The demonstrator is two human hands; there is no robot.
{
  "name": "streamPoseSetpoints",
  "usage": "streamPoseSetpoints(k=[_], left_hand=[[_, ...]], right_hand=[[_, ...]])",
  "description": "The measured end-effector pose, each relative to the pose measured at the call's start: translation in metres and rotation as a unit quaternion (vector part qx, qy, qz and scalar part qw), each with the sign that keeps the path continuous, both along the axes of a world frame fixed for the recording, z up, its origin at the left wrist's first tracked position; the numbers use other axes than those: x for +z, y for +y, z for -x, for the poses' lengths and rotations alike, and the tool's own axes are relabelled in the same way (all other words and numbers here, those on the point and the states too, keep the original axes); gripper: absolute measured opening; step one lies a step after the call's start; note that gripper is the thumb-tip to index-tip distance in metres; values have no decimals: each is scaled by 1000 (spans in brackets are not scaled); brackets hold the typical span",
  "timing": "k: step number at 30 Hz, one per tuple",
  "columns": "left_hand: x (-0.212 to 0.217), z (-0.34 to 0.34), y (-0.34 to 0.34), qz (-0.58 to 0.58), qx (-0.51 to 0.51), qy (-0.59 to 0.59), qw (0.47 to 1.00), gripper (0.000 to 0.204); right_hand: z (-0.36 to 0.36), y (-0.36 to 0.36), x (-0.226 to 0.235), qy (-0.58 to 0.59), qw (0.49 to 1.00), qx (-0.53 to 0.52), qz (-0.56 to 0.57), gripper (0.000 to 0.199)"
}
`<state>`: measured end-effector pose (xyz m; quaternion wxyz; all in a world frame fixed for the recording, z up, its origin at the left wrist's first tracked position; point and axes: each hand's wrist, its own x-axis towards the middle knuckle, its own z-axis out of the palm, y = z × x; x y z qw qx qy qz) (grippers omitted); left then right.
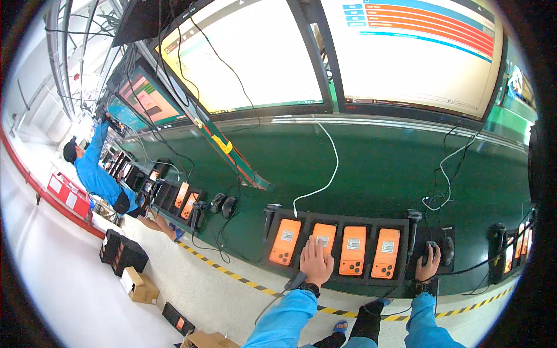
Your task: Scanning multiple handheld electronic devices in a production tray using a barcode scanner.
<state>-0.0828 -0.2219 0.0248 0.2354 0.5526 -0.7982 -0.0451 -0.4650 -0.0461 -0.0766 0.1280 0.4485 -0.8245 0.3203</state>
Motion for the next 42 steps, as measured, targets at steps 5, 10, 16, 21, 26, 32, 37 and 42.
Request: streamPoseSetpoints(k=[5,10,16,21,26,32,37,42], left_hand=[[-1,0,0,2,-2,3,1000,62],[-5,-2,-1,17,-5,-2,1000,62],[-2,0,0,23,-4,4,1000,60],[1,0,0,7,2,3,1000,60],[1,0,1,5,-6,11,1000,60],[3,0,0,-10,0,-4,1000,61],[2,-1,1,-3,-4,6,1000,60],[0,-1,1,5,5,-6,1000,61]], right_hand=[[4,-1,-4,-2,1000,9,23,62],[7,0,-7,-15,1000,21,15,60],[9,-1,-6,-16,1000,24,2,63],[9,9,4,-42,996,72,11,68],[1,5,15,-96,994,29,-43,65],[-5,-5,23,-131,990,-3,-47,64],[-6,-2,21,-121,992,4,-26,65],[-6,-1,18,-108,994,11,-5,65]])
